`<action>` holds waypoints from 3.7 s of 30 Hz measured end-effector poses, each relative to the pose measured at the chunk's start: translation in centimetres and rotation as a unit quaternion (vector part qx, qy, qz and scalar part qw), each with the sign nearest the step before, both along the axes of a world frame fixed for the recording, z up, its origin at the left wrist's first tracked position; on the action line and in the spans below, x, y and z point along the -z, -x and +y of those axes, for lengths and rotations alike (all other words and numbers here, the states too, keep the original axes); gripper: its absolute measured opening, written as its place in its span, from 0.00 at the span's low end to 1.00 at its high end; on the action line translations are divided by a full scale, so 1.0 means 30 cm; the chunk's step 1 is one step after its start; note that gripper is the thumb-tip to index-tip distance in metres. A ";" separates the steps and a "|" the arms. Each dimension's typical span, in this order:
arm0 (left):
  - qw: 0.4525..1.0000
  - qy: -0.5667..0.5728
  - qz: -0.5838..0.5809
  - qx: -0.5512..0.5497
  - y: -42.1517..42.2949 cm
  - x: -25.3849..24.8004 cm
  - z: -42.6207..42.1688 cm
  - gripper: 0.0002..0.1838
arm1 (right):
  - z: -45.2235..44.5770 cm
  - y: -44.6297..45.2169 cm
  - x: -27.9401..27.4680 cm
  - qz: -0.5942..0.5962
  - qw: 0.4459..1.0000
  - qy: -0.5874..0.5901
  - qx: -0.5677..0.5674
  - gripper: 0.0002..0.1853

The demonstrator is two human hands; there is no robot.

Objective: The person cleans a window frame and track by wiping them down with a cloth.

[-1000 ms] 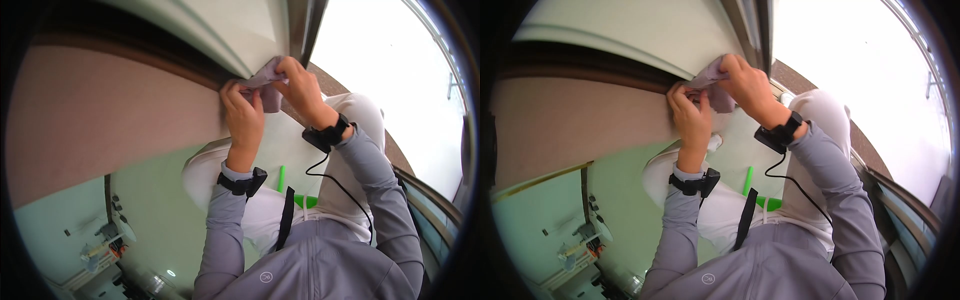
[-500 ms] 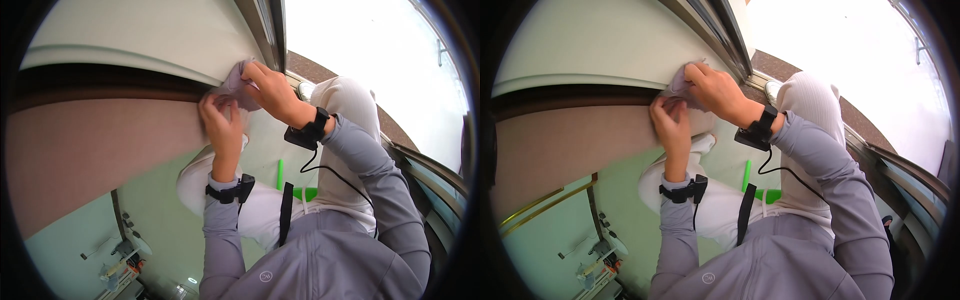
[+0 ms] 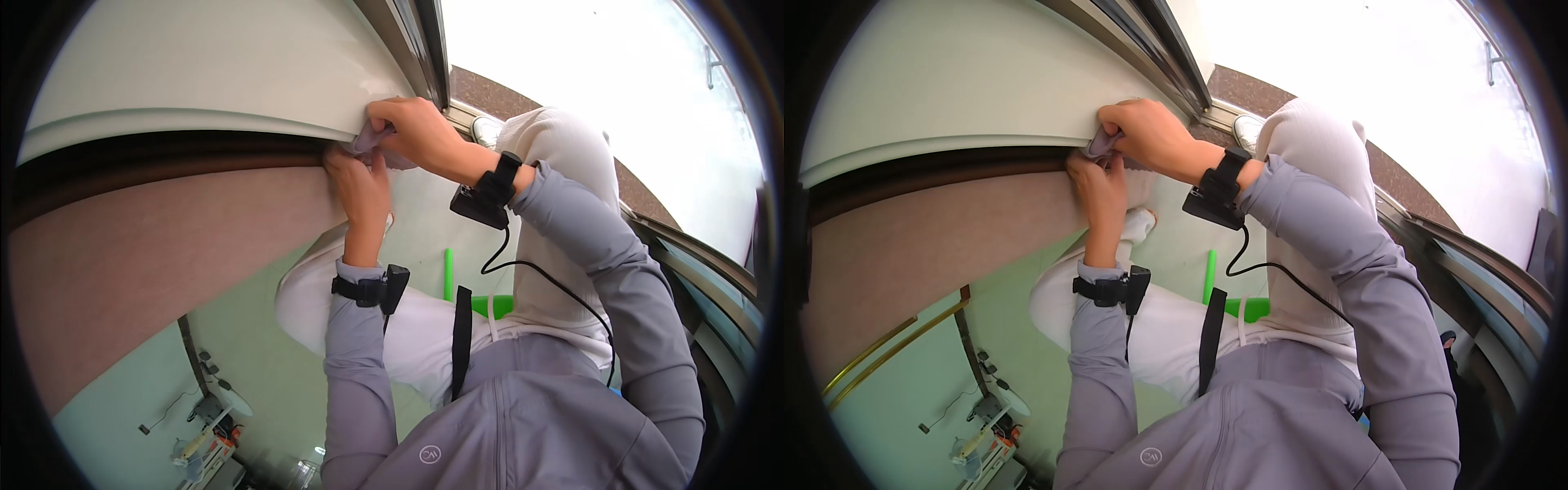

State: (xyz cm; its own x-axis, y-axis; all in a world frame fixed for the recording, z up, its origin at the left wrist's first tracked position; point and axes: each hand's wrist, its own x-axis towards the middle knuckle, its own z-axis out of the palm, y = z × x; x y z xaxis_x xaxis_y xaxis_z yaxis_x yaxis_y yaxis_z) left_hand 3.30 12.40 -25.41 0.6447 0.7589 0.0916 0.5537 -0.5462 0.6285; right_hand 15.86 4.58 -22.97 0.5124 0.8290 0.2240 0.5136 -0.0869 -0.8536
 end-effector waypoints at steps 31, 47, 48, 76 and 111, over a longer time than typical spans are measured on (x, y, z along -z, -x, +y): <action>0.945 0.084 -0.316 0.002 -0.004 -0.148 0.057 0.28 | -0.009 0.052 -0.140 -0.102 0.977 -0.185 -0.016 0.12; 0.922 0.031 -0.383 0.051 -0.018 -0.241 0.027 0.32 | -0.012 0.027 -0.165 -0.041 0.980 -0.189 0.037 0.17; 0.928 0.038 -0.368 0.054 -0.019 -0.235 0.024 0.30 | -0.011 0.027 -0.163 -0.034 0.980 -0.191 0.034 0.17; 0.979 0.061 -0.195 -0.018 -0.014 0.027 -0.016 0.30 | -0.006 -0.024 -0.050 -0.055 0.996 0.077 -0.002 0.08; 0.978 -0.024 -0.175 0.115 -0.039 -0.177 -0.099 0.24 | -0.007 0.031 -0.058 -0.136 0.979 -0.101 0.111 0.34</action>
